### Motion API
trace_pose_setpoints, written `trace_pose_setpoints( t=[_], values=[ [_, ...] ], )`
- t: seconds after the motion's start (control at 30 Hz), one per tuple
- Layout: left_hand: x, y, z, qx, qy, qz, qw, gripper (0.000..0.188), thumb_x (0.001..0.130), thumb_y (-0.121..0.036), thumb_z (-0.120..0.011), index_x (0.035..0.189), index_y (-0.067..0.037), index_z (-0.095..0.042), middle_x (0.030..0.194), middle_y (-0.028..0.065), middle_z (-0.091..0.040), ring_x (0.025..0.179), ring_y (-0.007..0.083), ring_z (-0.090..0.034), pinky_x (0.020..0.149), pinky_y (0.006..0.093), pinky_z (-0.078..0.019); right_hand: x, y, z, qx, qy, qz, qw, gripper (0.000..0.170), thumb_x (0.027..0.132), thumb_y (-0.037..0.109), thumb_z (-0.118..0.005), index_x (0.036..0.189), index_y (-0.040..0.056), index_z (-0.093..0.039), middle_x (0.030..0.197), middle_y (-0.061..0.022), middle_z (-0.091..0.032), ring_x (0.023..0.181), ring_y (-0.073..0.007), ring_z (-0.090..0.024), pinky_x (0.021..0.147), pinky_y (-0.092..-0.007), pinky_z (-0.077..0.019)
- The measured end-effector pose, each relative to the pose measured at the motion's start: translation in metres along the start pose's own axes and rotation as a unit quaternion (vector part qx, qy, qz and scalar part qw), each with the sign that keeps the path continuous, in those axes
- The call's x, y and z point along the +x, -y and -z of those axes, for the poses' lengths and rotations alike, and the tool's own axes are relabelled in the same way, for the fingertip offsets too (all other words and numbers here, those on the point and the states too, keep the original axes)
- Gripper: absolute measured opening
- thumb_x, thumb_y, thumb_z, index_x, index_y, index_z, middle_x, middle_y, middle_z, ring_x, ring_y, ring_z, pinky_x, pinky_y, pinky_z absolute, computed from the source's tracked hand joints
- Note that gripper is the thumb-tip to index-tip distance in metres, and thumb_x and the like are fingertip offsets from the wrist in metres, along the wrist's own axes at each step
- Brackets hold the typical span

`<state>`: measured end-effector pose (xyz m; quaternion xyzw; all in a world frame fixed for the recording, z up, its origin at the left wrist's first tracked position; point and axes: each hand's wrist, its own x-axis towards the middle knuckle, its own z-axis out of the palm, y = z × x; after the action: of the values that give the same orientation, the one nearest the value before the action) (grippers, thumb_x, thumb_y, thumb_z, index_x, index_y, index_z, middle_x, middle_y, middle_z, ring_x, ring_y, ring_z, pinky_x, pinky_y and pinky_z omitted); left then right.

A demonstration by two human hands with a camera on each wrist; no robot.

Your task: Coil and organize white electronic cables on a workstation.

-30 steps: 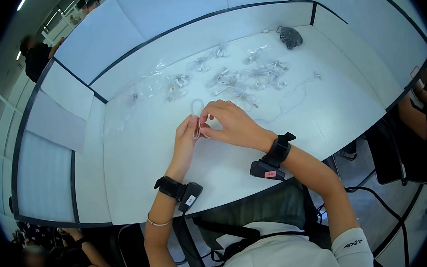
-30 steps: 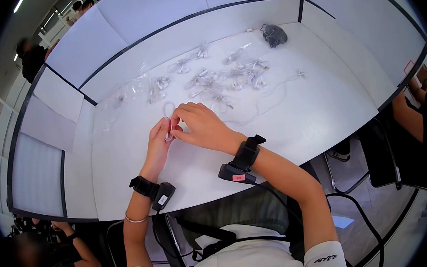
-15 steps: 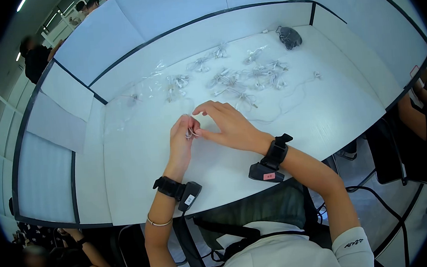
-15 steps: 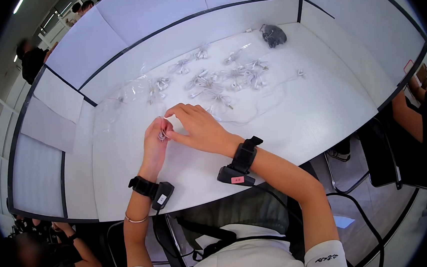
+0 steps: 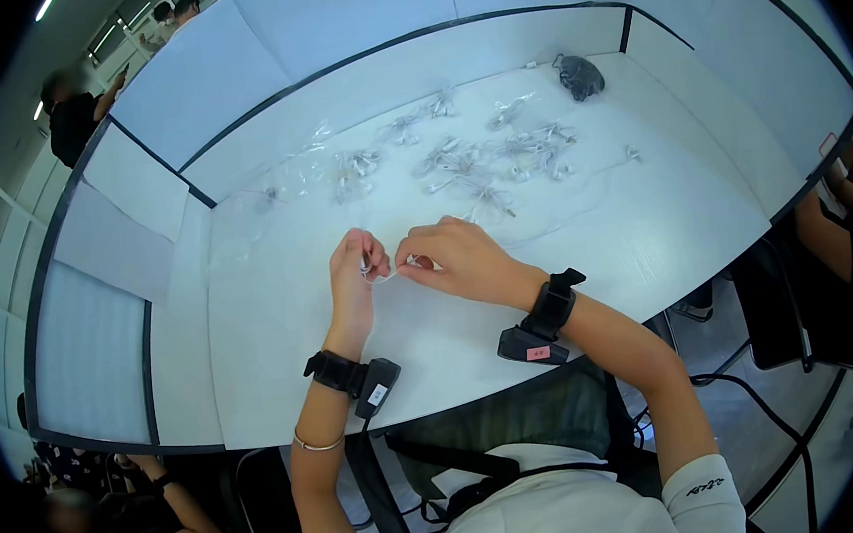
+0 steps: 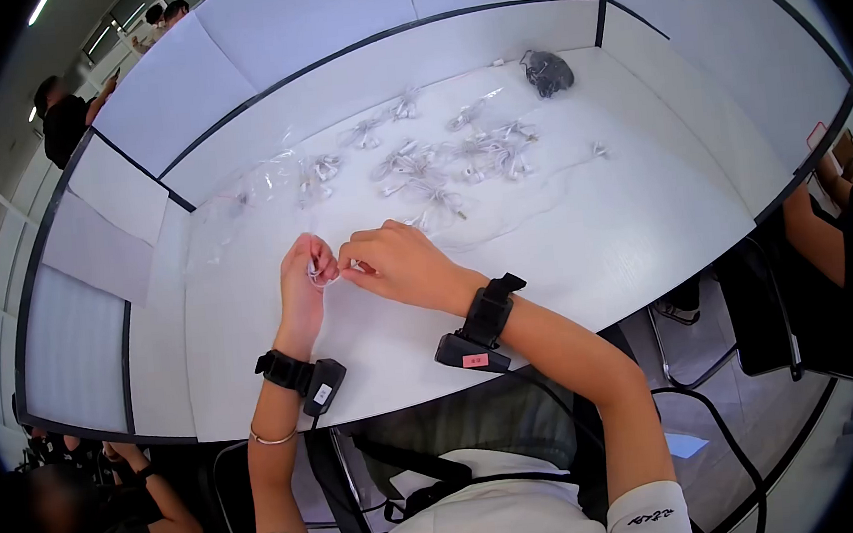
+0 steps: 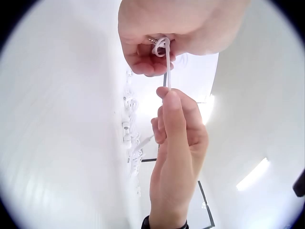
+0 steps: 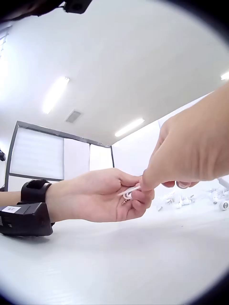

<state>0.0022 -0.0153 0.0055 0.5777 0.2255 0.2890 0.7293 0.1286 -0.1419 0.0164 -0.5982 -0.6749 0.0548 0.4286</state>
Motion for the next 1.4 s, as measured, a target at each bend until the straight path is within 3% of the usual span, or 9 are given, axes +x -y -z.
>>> trace_pose_setpoints(
  t=[0.03, 0.23, 0.33, 0.63, 0.83, 0.97, 1.1, 1.27, 1.4],
  values=[
    [0.000, 0.001, 0.000, 0.031, 0.013, 0.004, 0.999, 0.030, 0.098, -0.030, -0.038, 0.076, -0.010, -0.041, 0.067, 0.0006, -0.044, 0.059, 0.0108, -0.045, 0.056, 0.0236, -0.0346, 0.000, -0.001, -0.001, -0.010, -0.010, 0.008, 1.000, 0.007, 0.083, 0.017, -0.059, 0.082, 0.0099, -0.059, 0.072, -0.0025, -0.057, 0.065, -0.0217, -0.055, 0.072, -0.0333, -0.0404],
    [-0.005, 0.001, -0.007, 0.094, 0.030, 0.037, 0.994, 0.033, 0.098, -0.035, -0.038, 0.078, -0.010, -0.044, 0.065, 0.0016, -0.050, 0.052, 0.0118, -0.047, 0.050, 0.0245, -0.0383, 0.001, -0.003, 0.001, -0.062, -0.040, 0.018, 0.997, 0.006, 0.082, 0.016, -0.061, 0.084, 0.0099, -0.060, 0.073, -0.0019, -0.055, 0.068, -0.0184, -0.054, 0.073, -0.0318, -0.0398],
    [-0.006, 0.005, -0.007, 0.084, 0.058, 0.053, 0.993, 0.031, 0.098, -0.032, -0.038, 0.082, -0.008, -0.051, 0.062, 0.0005, -0.050, 0.047, 0.0099, -0.043, 0.044, 0.0228, -0.0338, 0.001, -0.007, -0.004, -0.065, -0.058, 0.026, 0.996, 0.006, 0.081, 0.015, -0.061, 0.083, 0.0093, -0.059, 0.074, -0.0022, -0.055, 0.069, -0.0185, -0.055, 0.073, -0.0318, -0.0395],
    [-0.008, -0.003, -0.013, 0.090, 0.110, 0.113, 0.983, 0.029, 0.099, -0.029, -0.037, 0.084, -0.008, -0.050, 0.062, -0.0028, -0.040, 0.048, 0.0036, -0.027, 0.043, 0.0174, -0.0228, 0.001, -0.011, -0.004, -0.081, -0.080, 0.042, 0.993, 0.008, 0.079, 0.013, -0.063, 0.083, 0.0090, -0.057, 0.074, -0.0026, -0.055, 0.069, -0.0188, -0.055, 0.072, -0.0313, -0.0389],
    [-0.008, -0.003, -0.011, 0.102, 0.118, 0.114, 0.981, 0.031, 0.098, -0.030, -0.039, 0.081, -0.007, -0.050, 0.064, -0.0049, -0.037, 0.050, 0.0032, -0.026, 0.044, 0.0190, -0.0184, 0.002, -0.003, 0.007, -0.034, -0.091, -0.047, 0.994, 0.022, 0.076, 0.014, -0.066, 0.094, 0.0106, -0.053, 0.071, -0.0030, -0.053, 0.068, -0.0198, -0.053, 0.071, -0.0315, -0.0393],
    [-0.010, -0.004, -0.013, 0.108, 0.142, 0.137, 0.974, 0.031, 0.097, -0.031, -0.041, 0.076, -0.009, -0.046, 0.064, -0.0054, -0.035, 0.050, 0.0036, -0.026, 0.046, 0.0193, -0.0175, 0.006, -0.013, 0.009, -0.018, -0.160, -0.076, 0.984, 0.022, 0.078, 0.013, -0.065, 0.096, 0.0101, -0.052, 0.072, -0.0023, -0.055, 0.068, -0.0192, -0.052, 0.069, -0.0323, -0.0404],
    [-0.012, -0.007, -0.016, 0.097, 0.175, 0.163, 0.966, 0.031, 0.097, -0.030, -0.038, 0.073, -0.011, -0.040, 0.064, -0.0050, -0.032, 0.050, 0.0040, -0.024, 0.045, 0.0199, -0.0168, 0.006, -0.010, 0.015, -0.015, -0.146, -0.069, 0.987, 0.020, 0.079, 0.010, -0.063, 0.096, 0.0097, -0.051, 0.074, -0.0047, -0.055, 0.074, -0.0234, -0.056, 0.074, -0.0362, -0.0419],
    [-0.013, -0.011, -0.015, 0.024, 0.217, 0.171, 0.961, 0.030, 0.097, -0.029, -0.036, 0.073, -0.011, -0.036, 0.063, -0.0039, -0.030, 0.049, 0.0046, -0.023, 0.043, 0.0210, -0.0149, 0.007, -0.011, 0.016, -0.013, -0.159, -0.058, 0.985, 0.019, 0.078, 0.011, -0.064, 0.092, 0.0095, -0.052, 0.076, -0.0052, -0.054, 0.073, -0.0241, -0.054, 0.071, -0.0362, -0.0422],
    [-0.012, -0.009, -0.014, 0.054, 0.238, 0.163, 0.956, 0.031, 0.098, -0.030, -0.036, 0.073, -0.011, -0.035, 0.063, -0.0040, -0.029, 0.049, 0.0047, -0.022, 0.043, 0.0210, -0.0147, 0.006, -0.010, 0.019, -0.035, -0.144, -0.072, 0.986, 0.017, 0.078, 0.012, -0.064, 0.090, 0.0090, -0.053, 0.077, -0.0058, -0.052, 0.073, -0.0243, -0.054, 0.069, -0.0359, -0.0426]
  ],
)
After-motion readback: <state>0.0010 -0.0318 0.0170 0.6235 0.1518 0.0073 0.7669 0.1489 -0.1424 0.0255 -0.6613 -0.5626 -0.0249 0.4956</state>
